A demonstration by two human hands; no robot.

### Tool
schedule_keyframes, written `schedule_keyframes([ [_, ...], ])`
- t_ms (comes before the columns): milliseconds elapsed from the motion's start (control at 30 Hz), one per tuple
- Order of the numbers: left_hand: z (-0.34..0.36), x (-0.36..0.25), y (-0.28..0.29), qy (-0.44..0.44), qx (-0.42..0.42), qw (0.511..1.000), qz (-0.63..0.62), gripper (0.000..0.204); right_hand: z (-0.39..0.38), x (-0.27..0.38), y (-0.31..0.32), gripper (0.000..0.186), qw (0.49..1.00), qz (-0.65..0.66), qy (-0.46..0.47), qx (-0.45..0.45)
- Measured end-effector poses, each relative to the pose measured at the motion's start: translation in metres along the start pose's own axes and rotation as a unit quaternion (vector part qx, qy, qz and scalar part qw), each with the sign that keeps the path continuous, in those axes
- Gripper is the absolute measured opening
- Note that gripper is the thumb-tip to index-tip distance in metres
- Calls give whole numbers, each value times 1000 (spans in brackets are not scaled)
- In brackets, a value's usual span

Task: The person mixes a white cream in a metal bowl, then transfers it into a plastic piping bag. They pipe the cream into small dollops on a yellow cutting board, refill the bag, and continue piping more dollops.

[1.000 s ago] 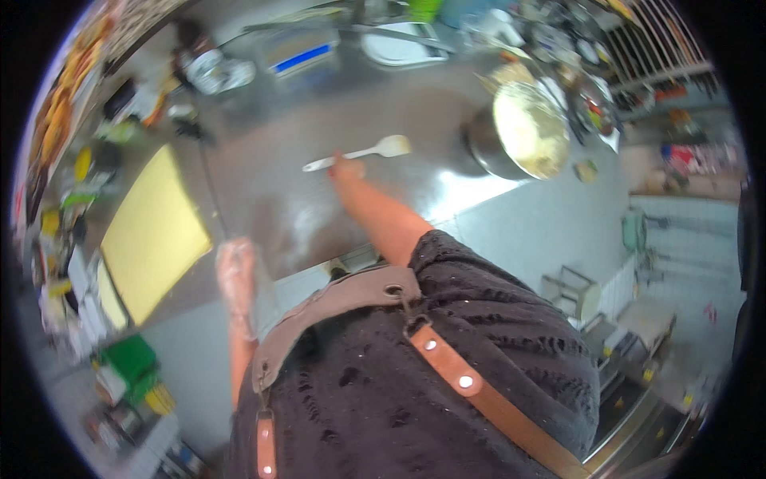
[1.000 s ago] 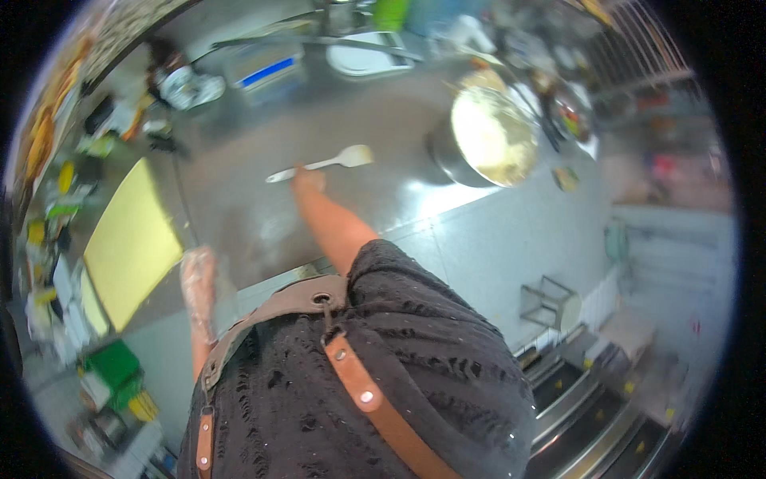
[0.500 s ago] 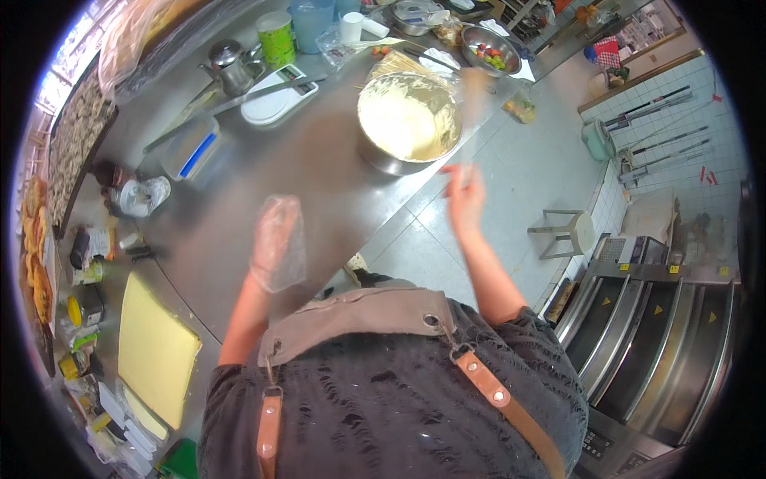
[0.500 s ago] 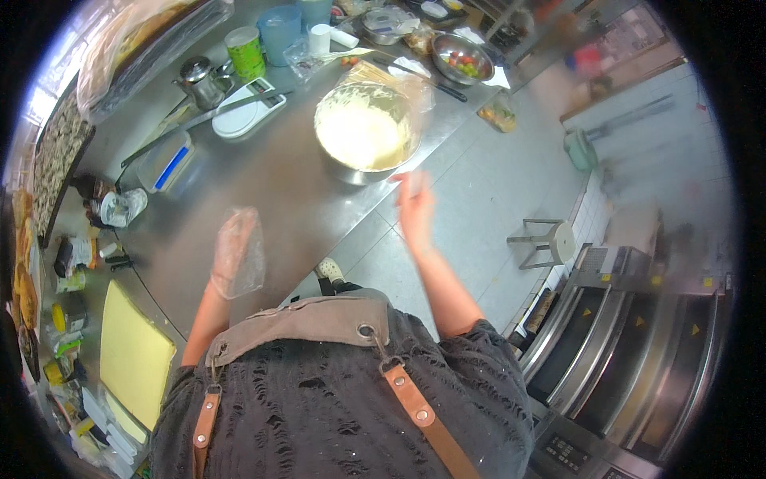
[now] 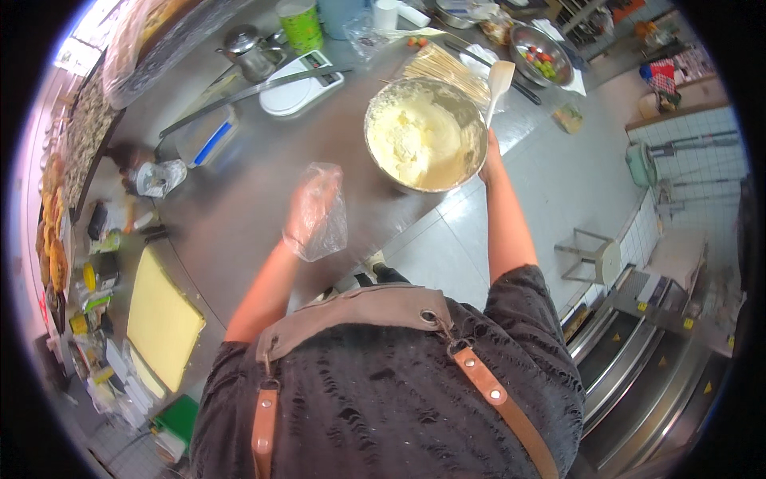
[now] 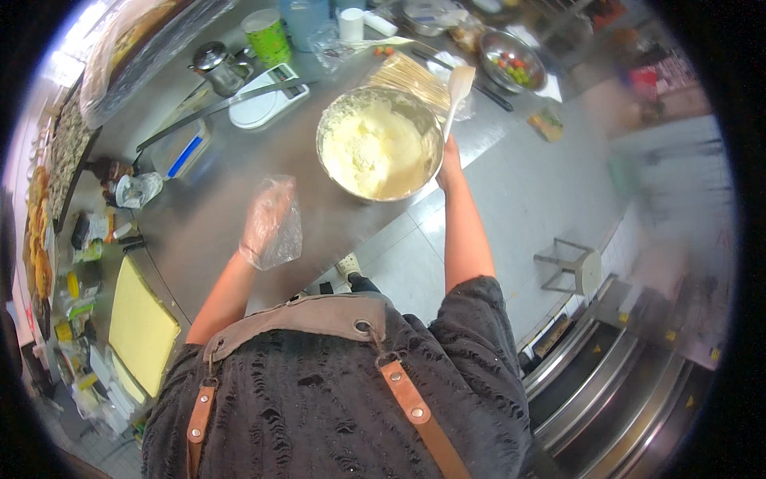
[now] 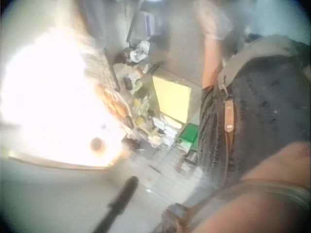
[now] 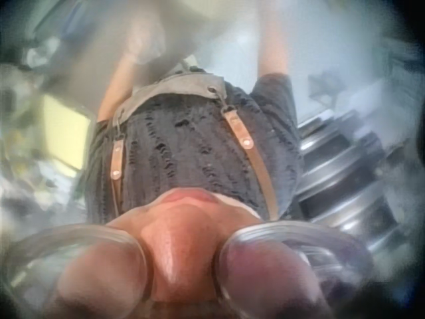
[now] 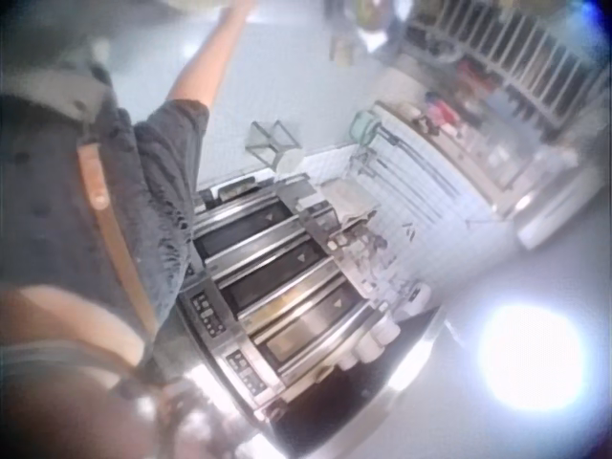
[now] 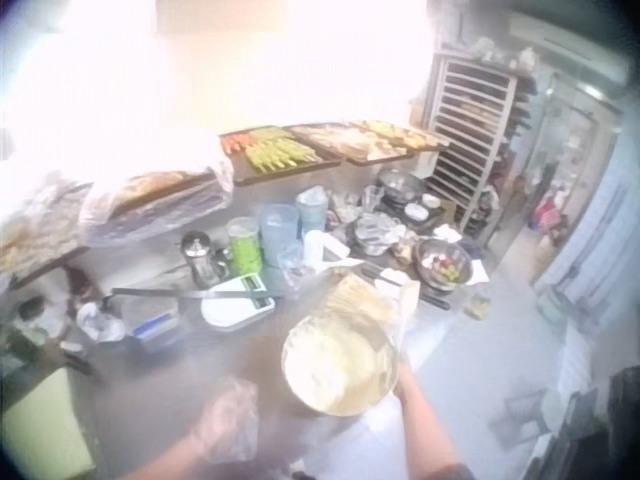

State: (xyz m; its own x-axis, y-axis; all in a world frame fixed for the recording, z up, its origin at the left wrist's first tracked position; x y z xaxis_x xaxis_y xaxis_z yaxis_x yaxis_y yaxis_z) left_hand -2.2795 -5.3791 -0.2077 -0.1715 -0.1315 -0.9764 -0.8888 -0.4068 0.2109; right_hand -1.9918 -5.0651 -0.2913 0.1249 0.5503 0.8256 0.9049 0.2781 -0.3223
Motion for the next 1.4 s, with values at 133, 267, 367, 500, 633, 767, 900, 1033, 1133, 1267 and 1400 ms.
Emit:
schedule_keyframes([
  [133,-35,12,38,16,-71,996,-42,42,-47,-31,-44,34,995,-91,35,-33],
  [267,-86,10,102,8,-116,993,-9,40,-97,-100,-107,28,987,-162,0,-15],
  [367,-123,9,157,1,-152,988,16,41,-143,-153,-172,23,993,-91,-32,61],
  [500,-161,14,246,-59,-218,973,58,40,-202,-208,-259,22,970,-111,-110,186],
  [633,-177,11,332,-214,-216,892,335,31,-221,-202,-311,24,932,-285,-63,216],
  [767,-176,35,387,-212,-184,870,405,28,-212,-101,-351,21,870,-446,164,130],
  [900,-170,53,403,-196,-178,866,424,25,-254,-13,-458,19,564,-656,476,160],
  [1033,-174,49,395,-257,-197,806,496,11,-285,-20,-562,25,228,-724,626,180],
  [1133,-177,51,398,-238,-204,833,456,15,-294,-70,-617,27,50,-704,666,243],
  [1267,-179,54,405,-217,-214,872,384,21,-305,-133,-672,27,-99,-617,693,359],
  [1400,-180,64,408,-155,-227,895,351,22,-290,-174,-718,26,-161,-605,676,389],
])
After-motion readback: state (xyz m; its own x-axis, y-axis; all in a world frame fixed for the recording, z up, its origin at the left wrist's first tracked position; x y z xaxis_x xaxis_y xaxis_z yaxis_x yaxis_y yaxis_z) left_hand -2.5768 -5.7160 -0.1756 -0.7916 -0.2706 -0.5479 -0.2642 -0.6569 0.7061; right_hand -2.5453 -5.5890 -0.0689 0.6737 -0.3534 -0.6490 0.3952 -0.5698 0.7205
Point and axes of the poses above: each hand's wrist, its own z-axis towards the middle knuckle, its own y-axis out of the back of the hand, x = y × z, the point moved 7 cm from there along z, towards the middle knuckle, and after that the axes turned 11 degrees about -y, right-handed, at the moved point
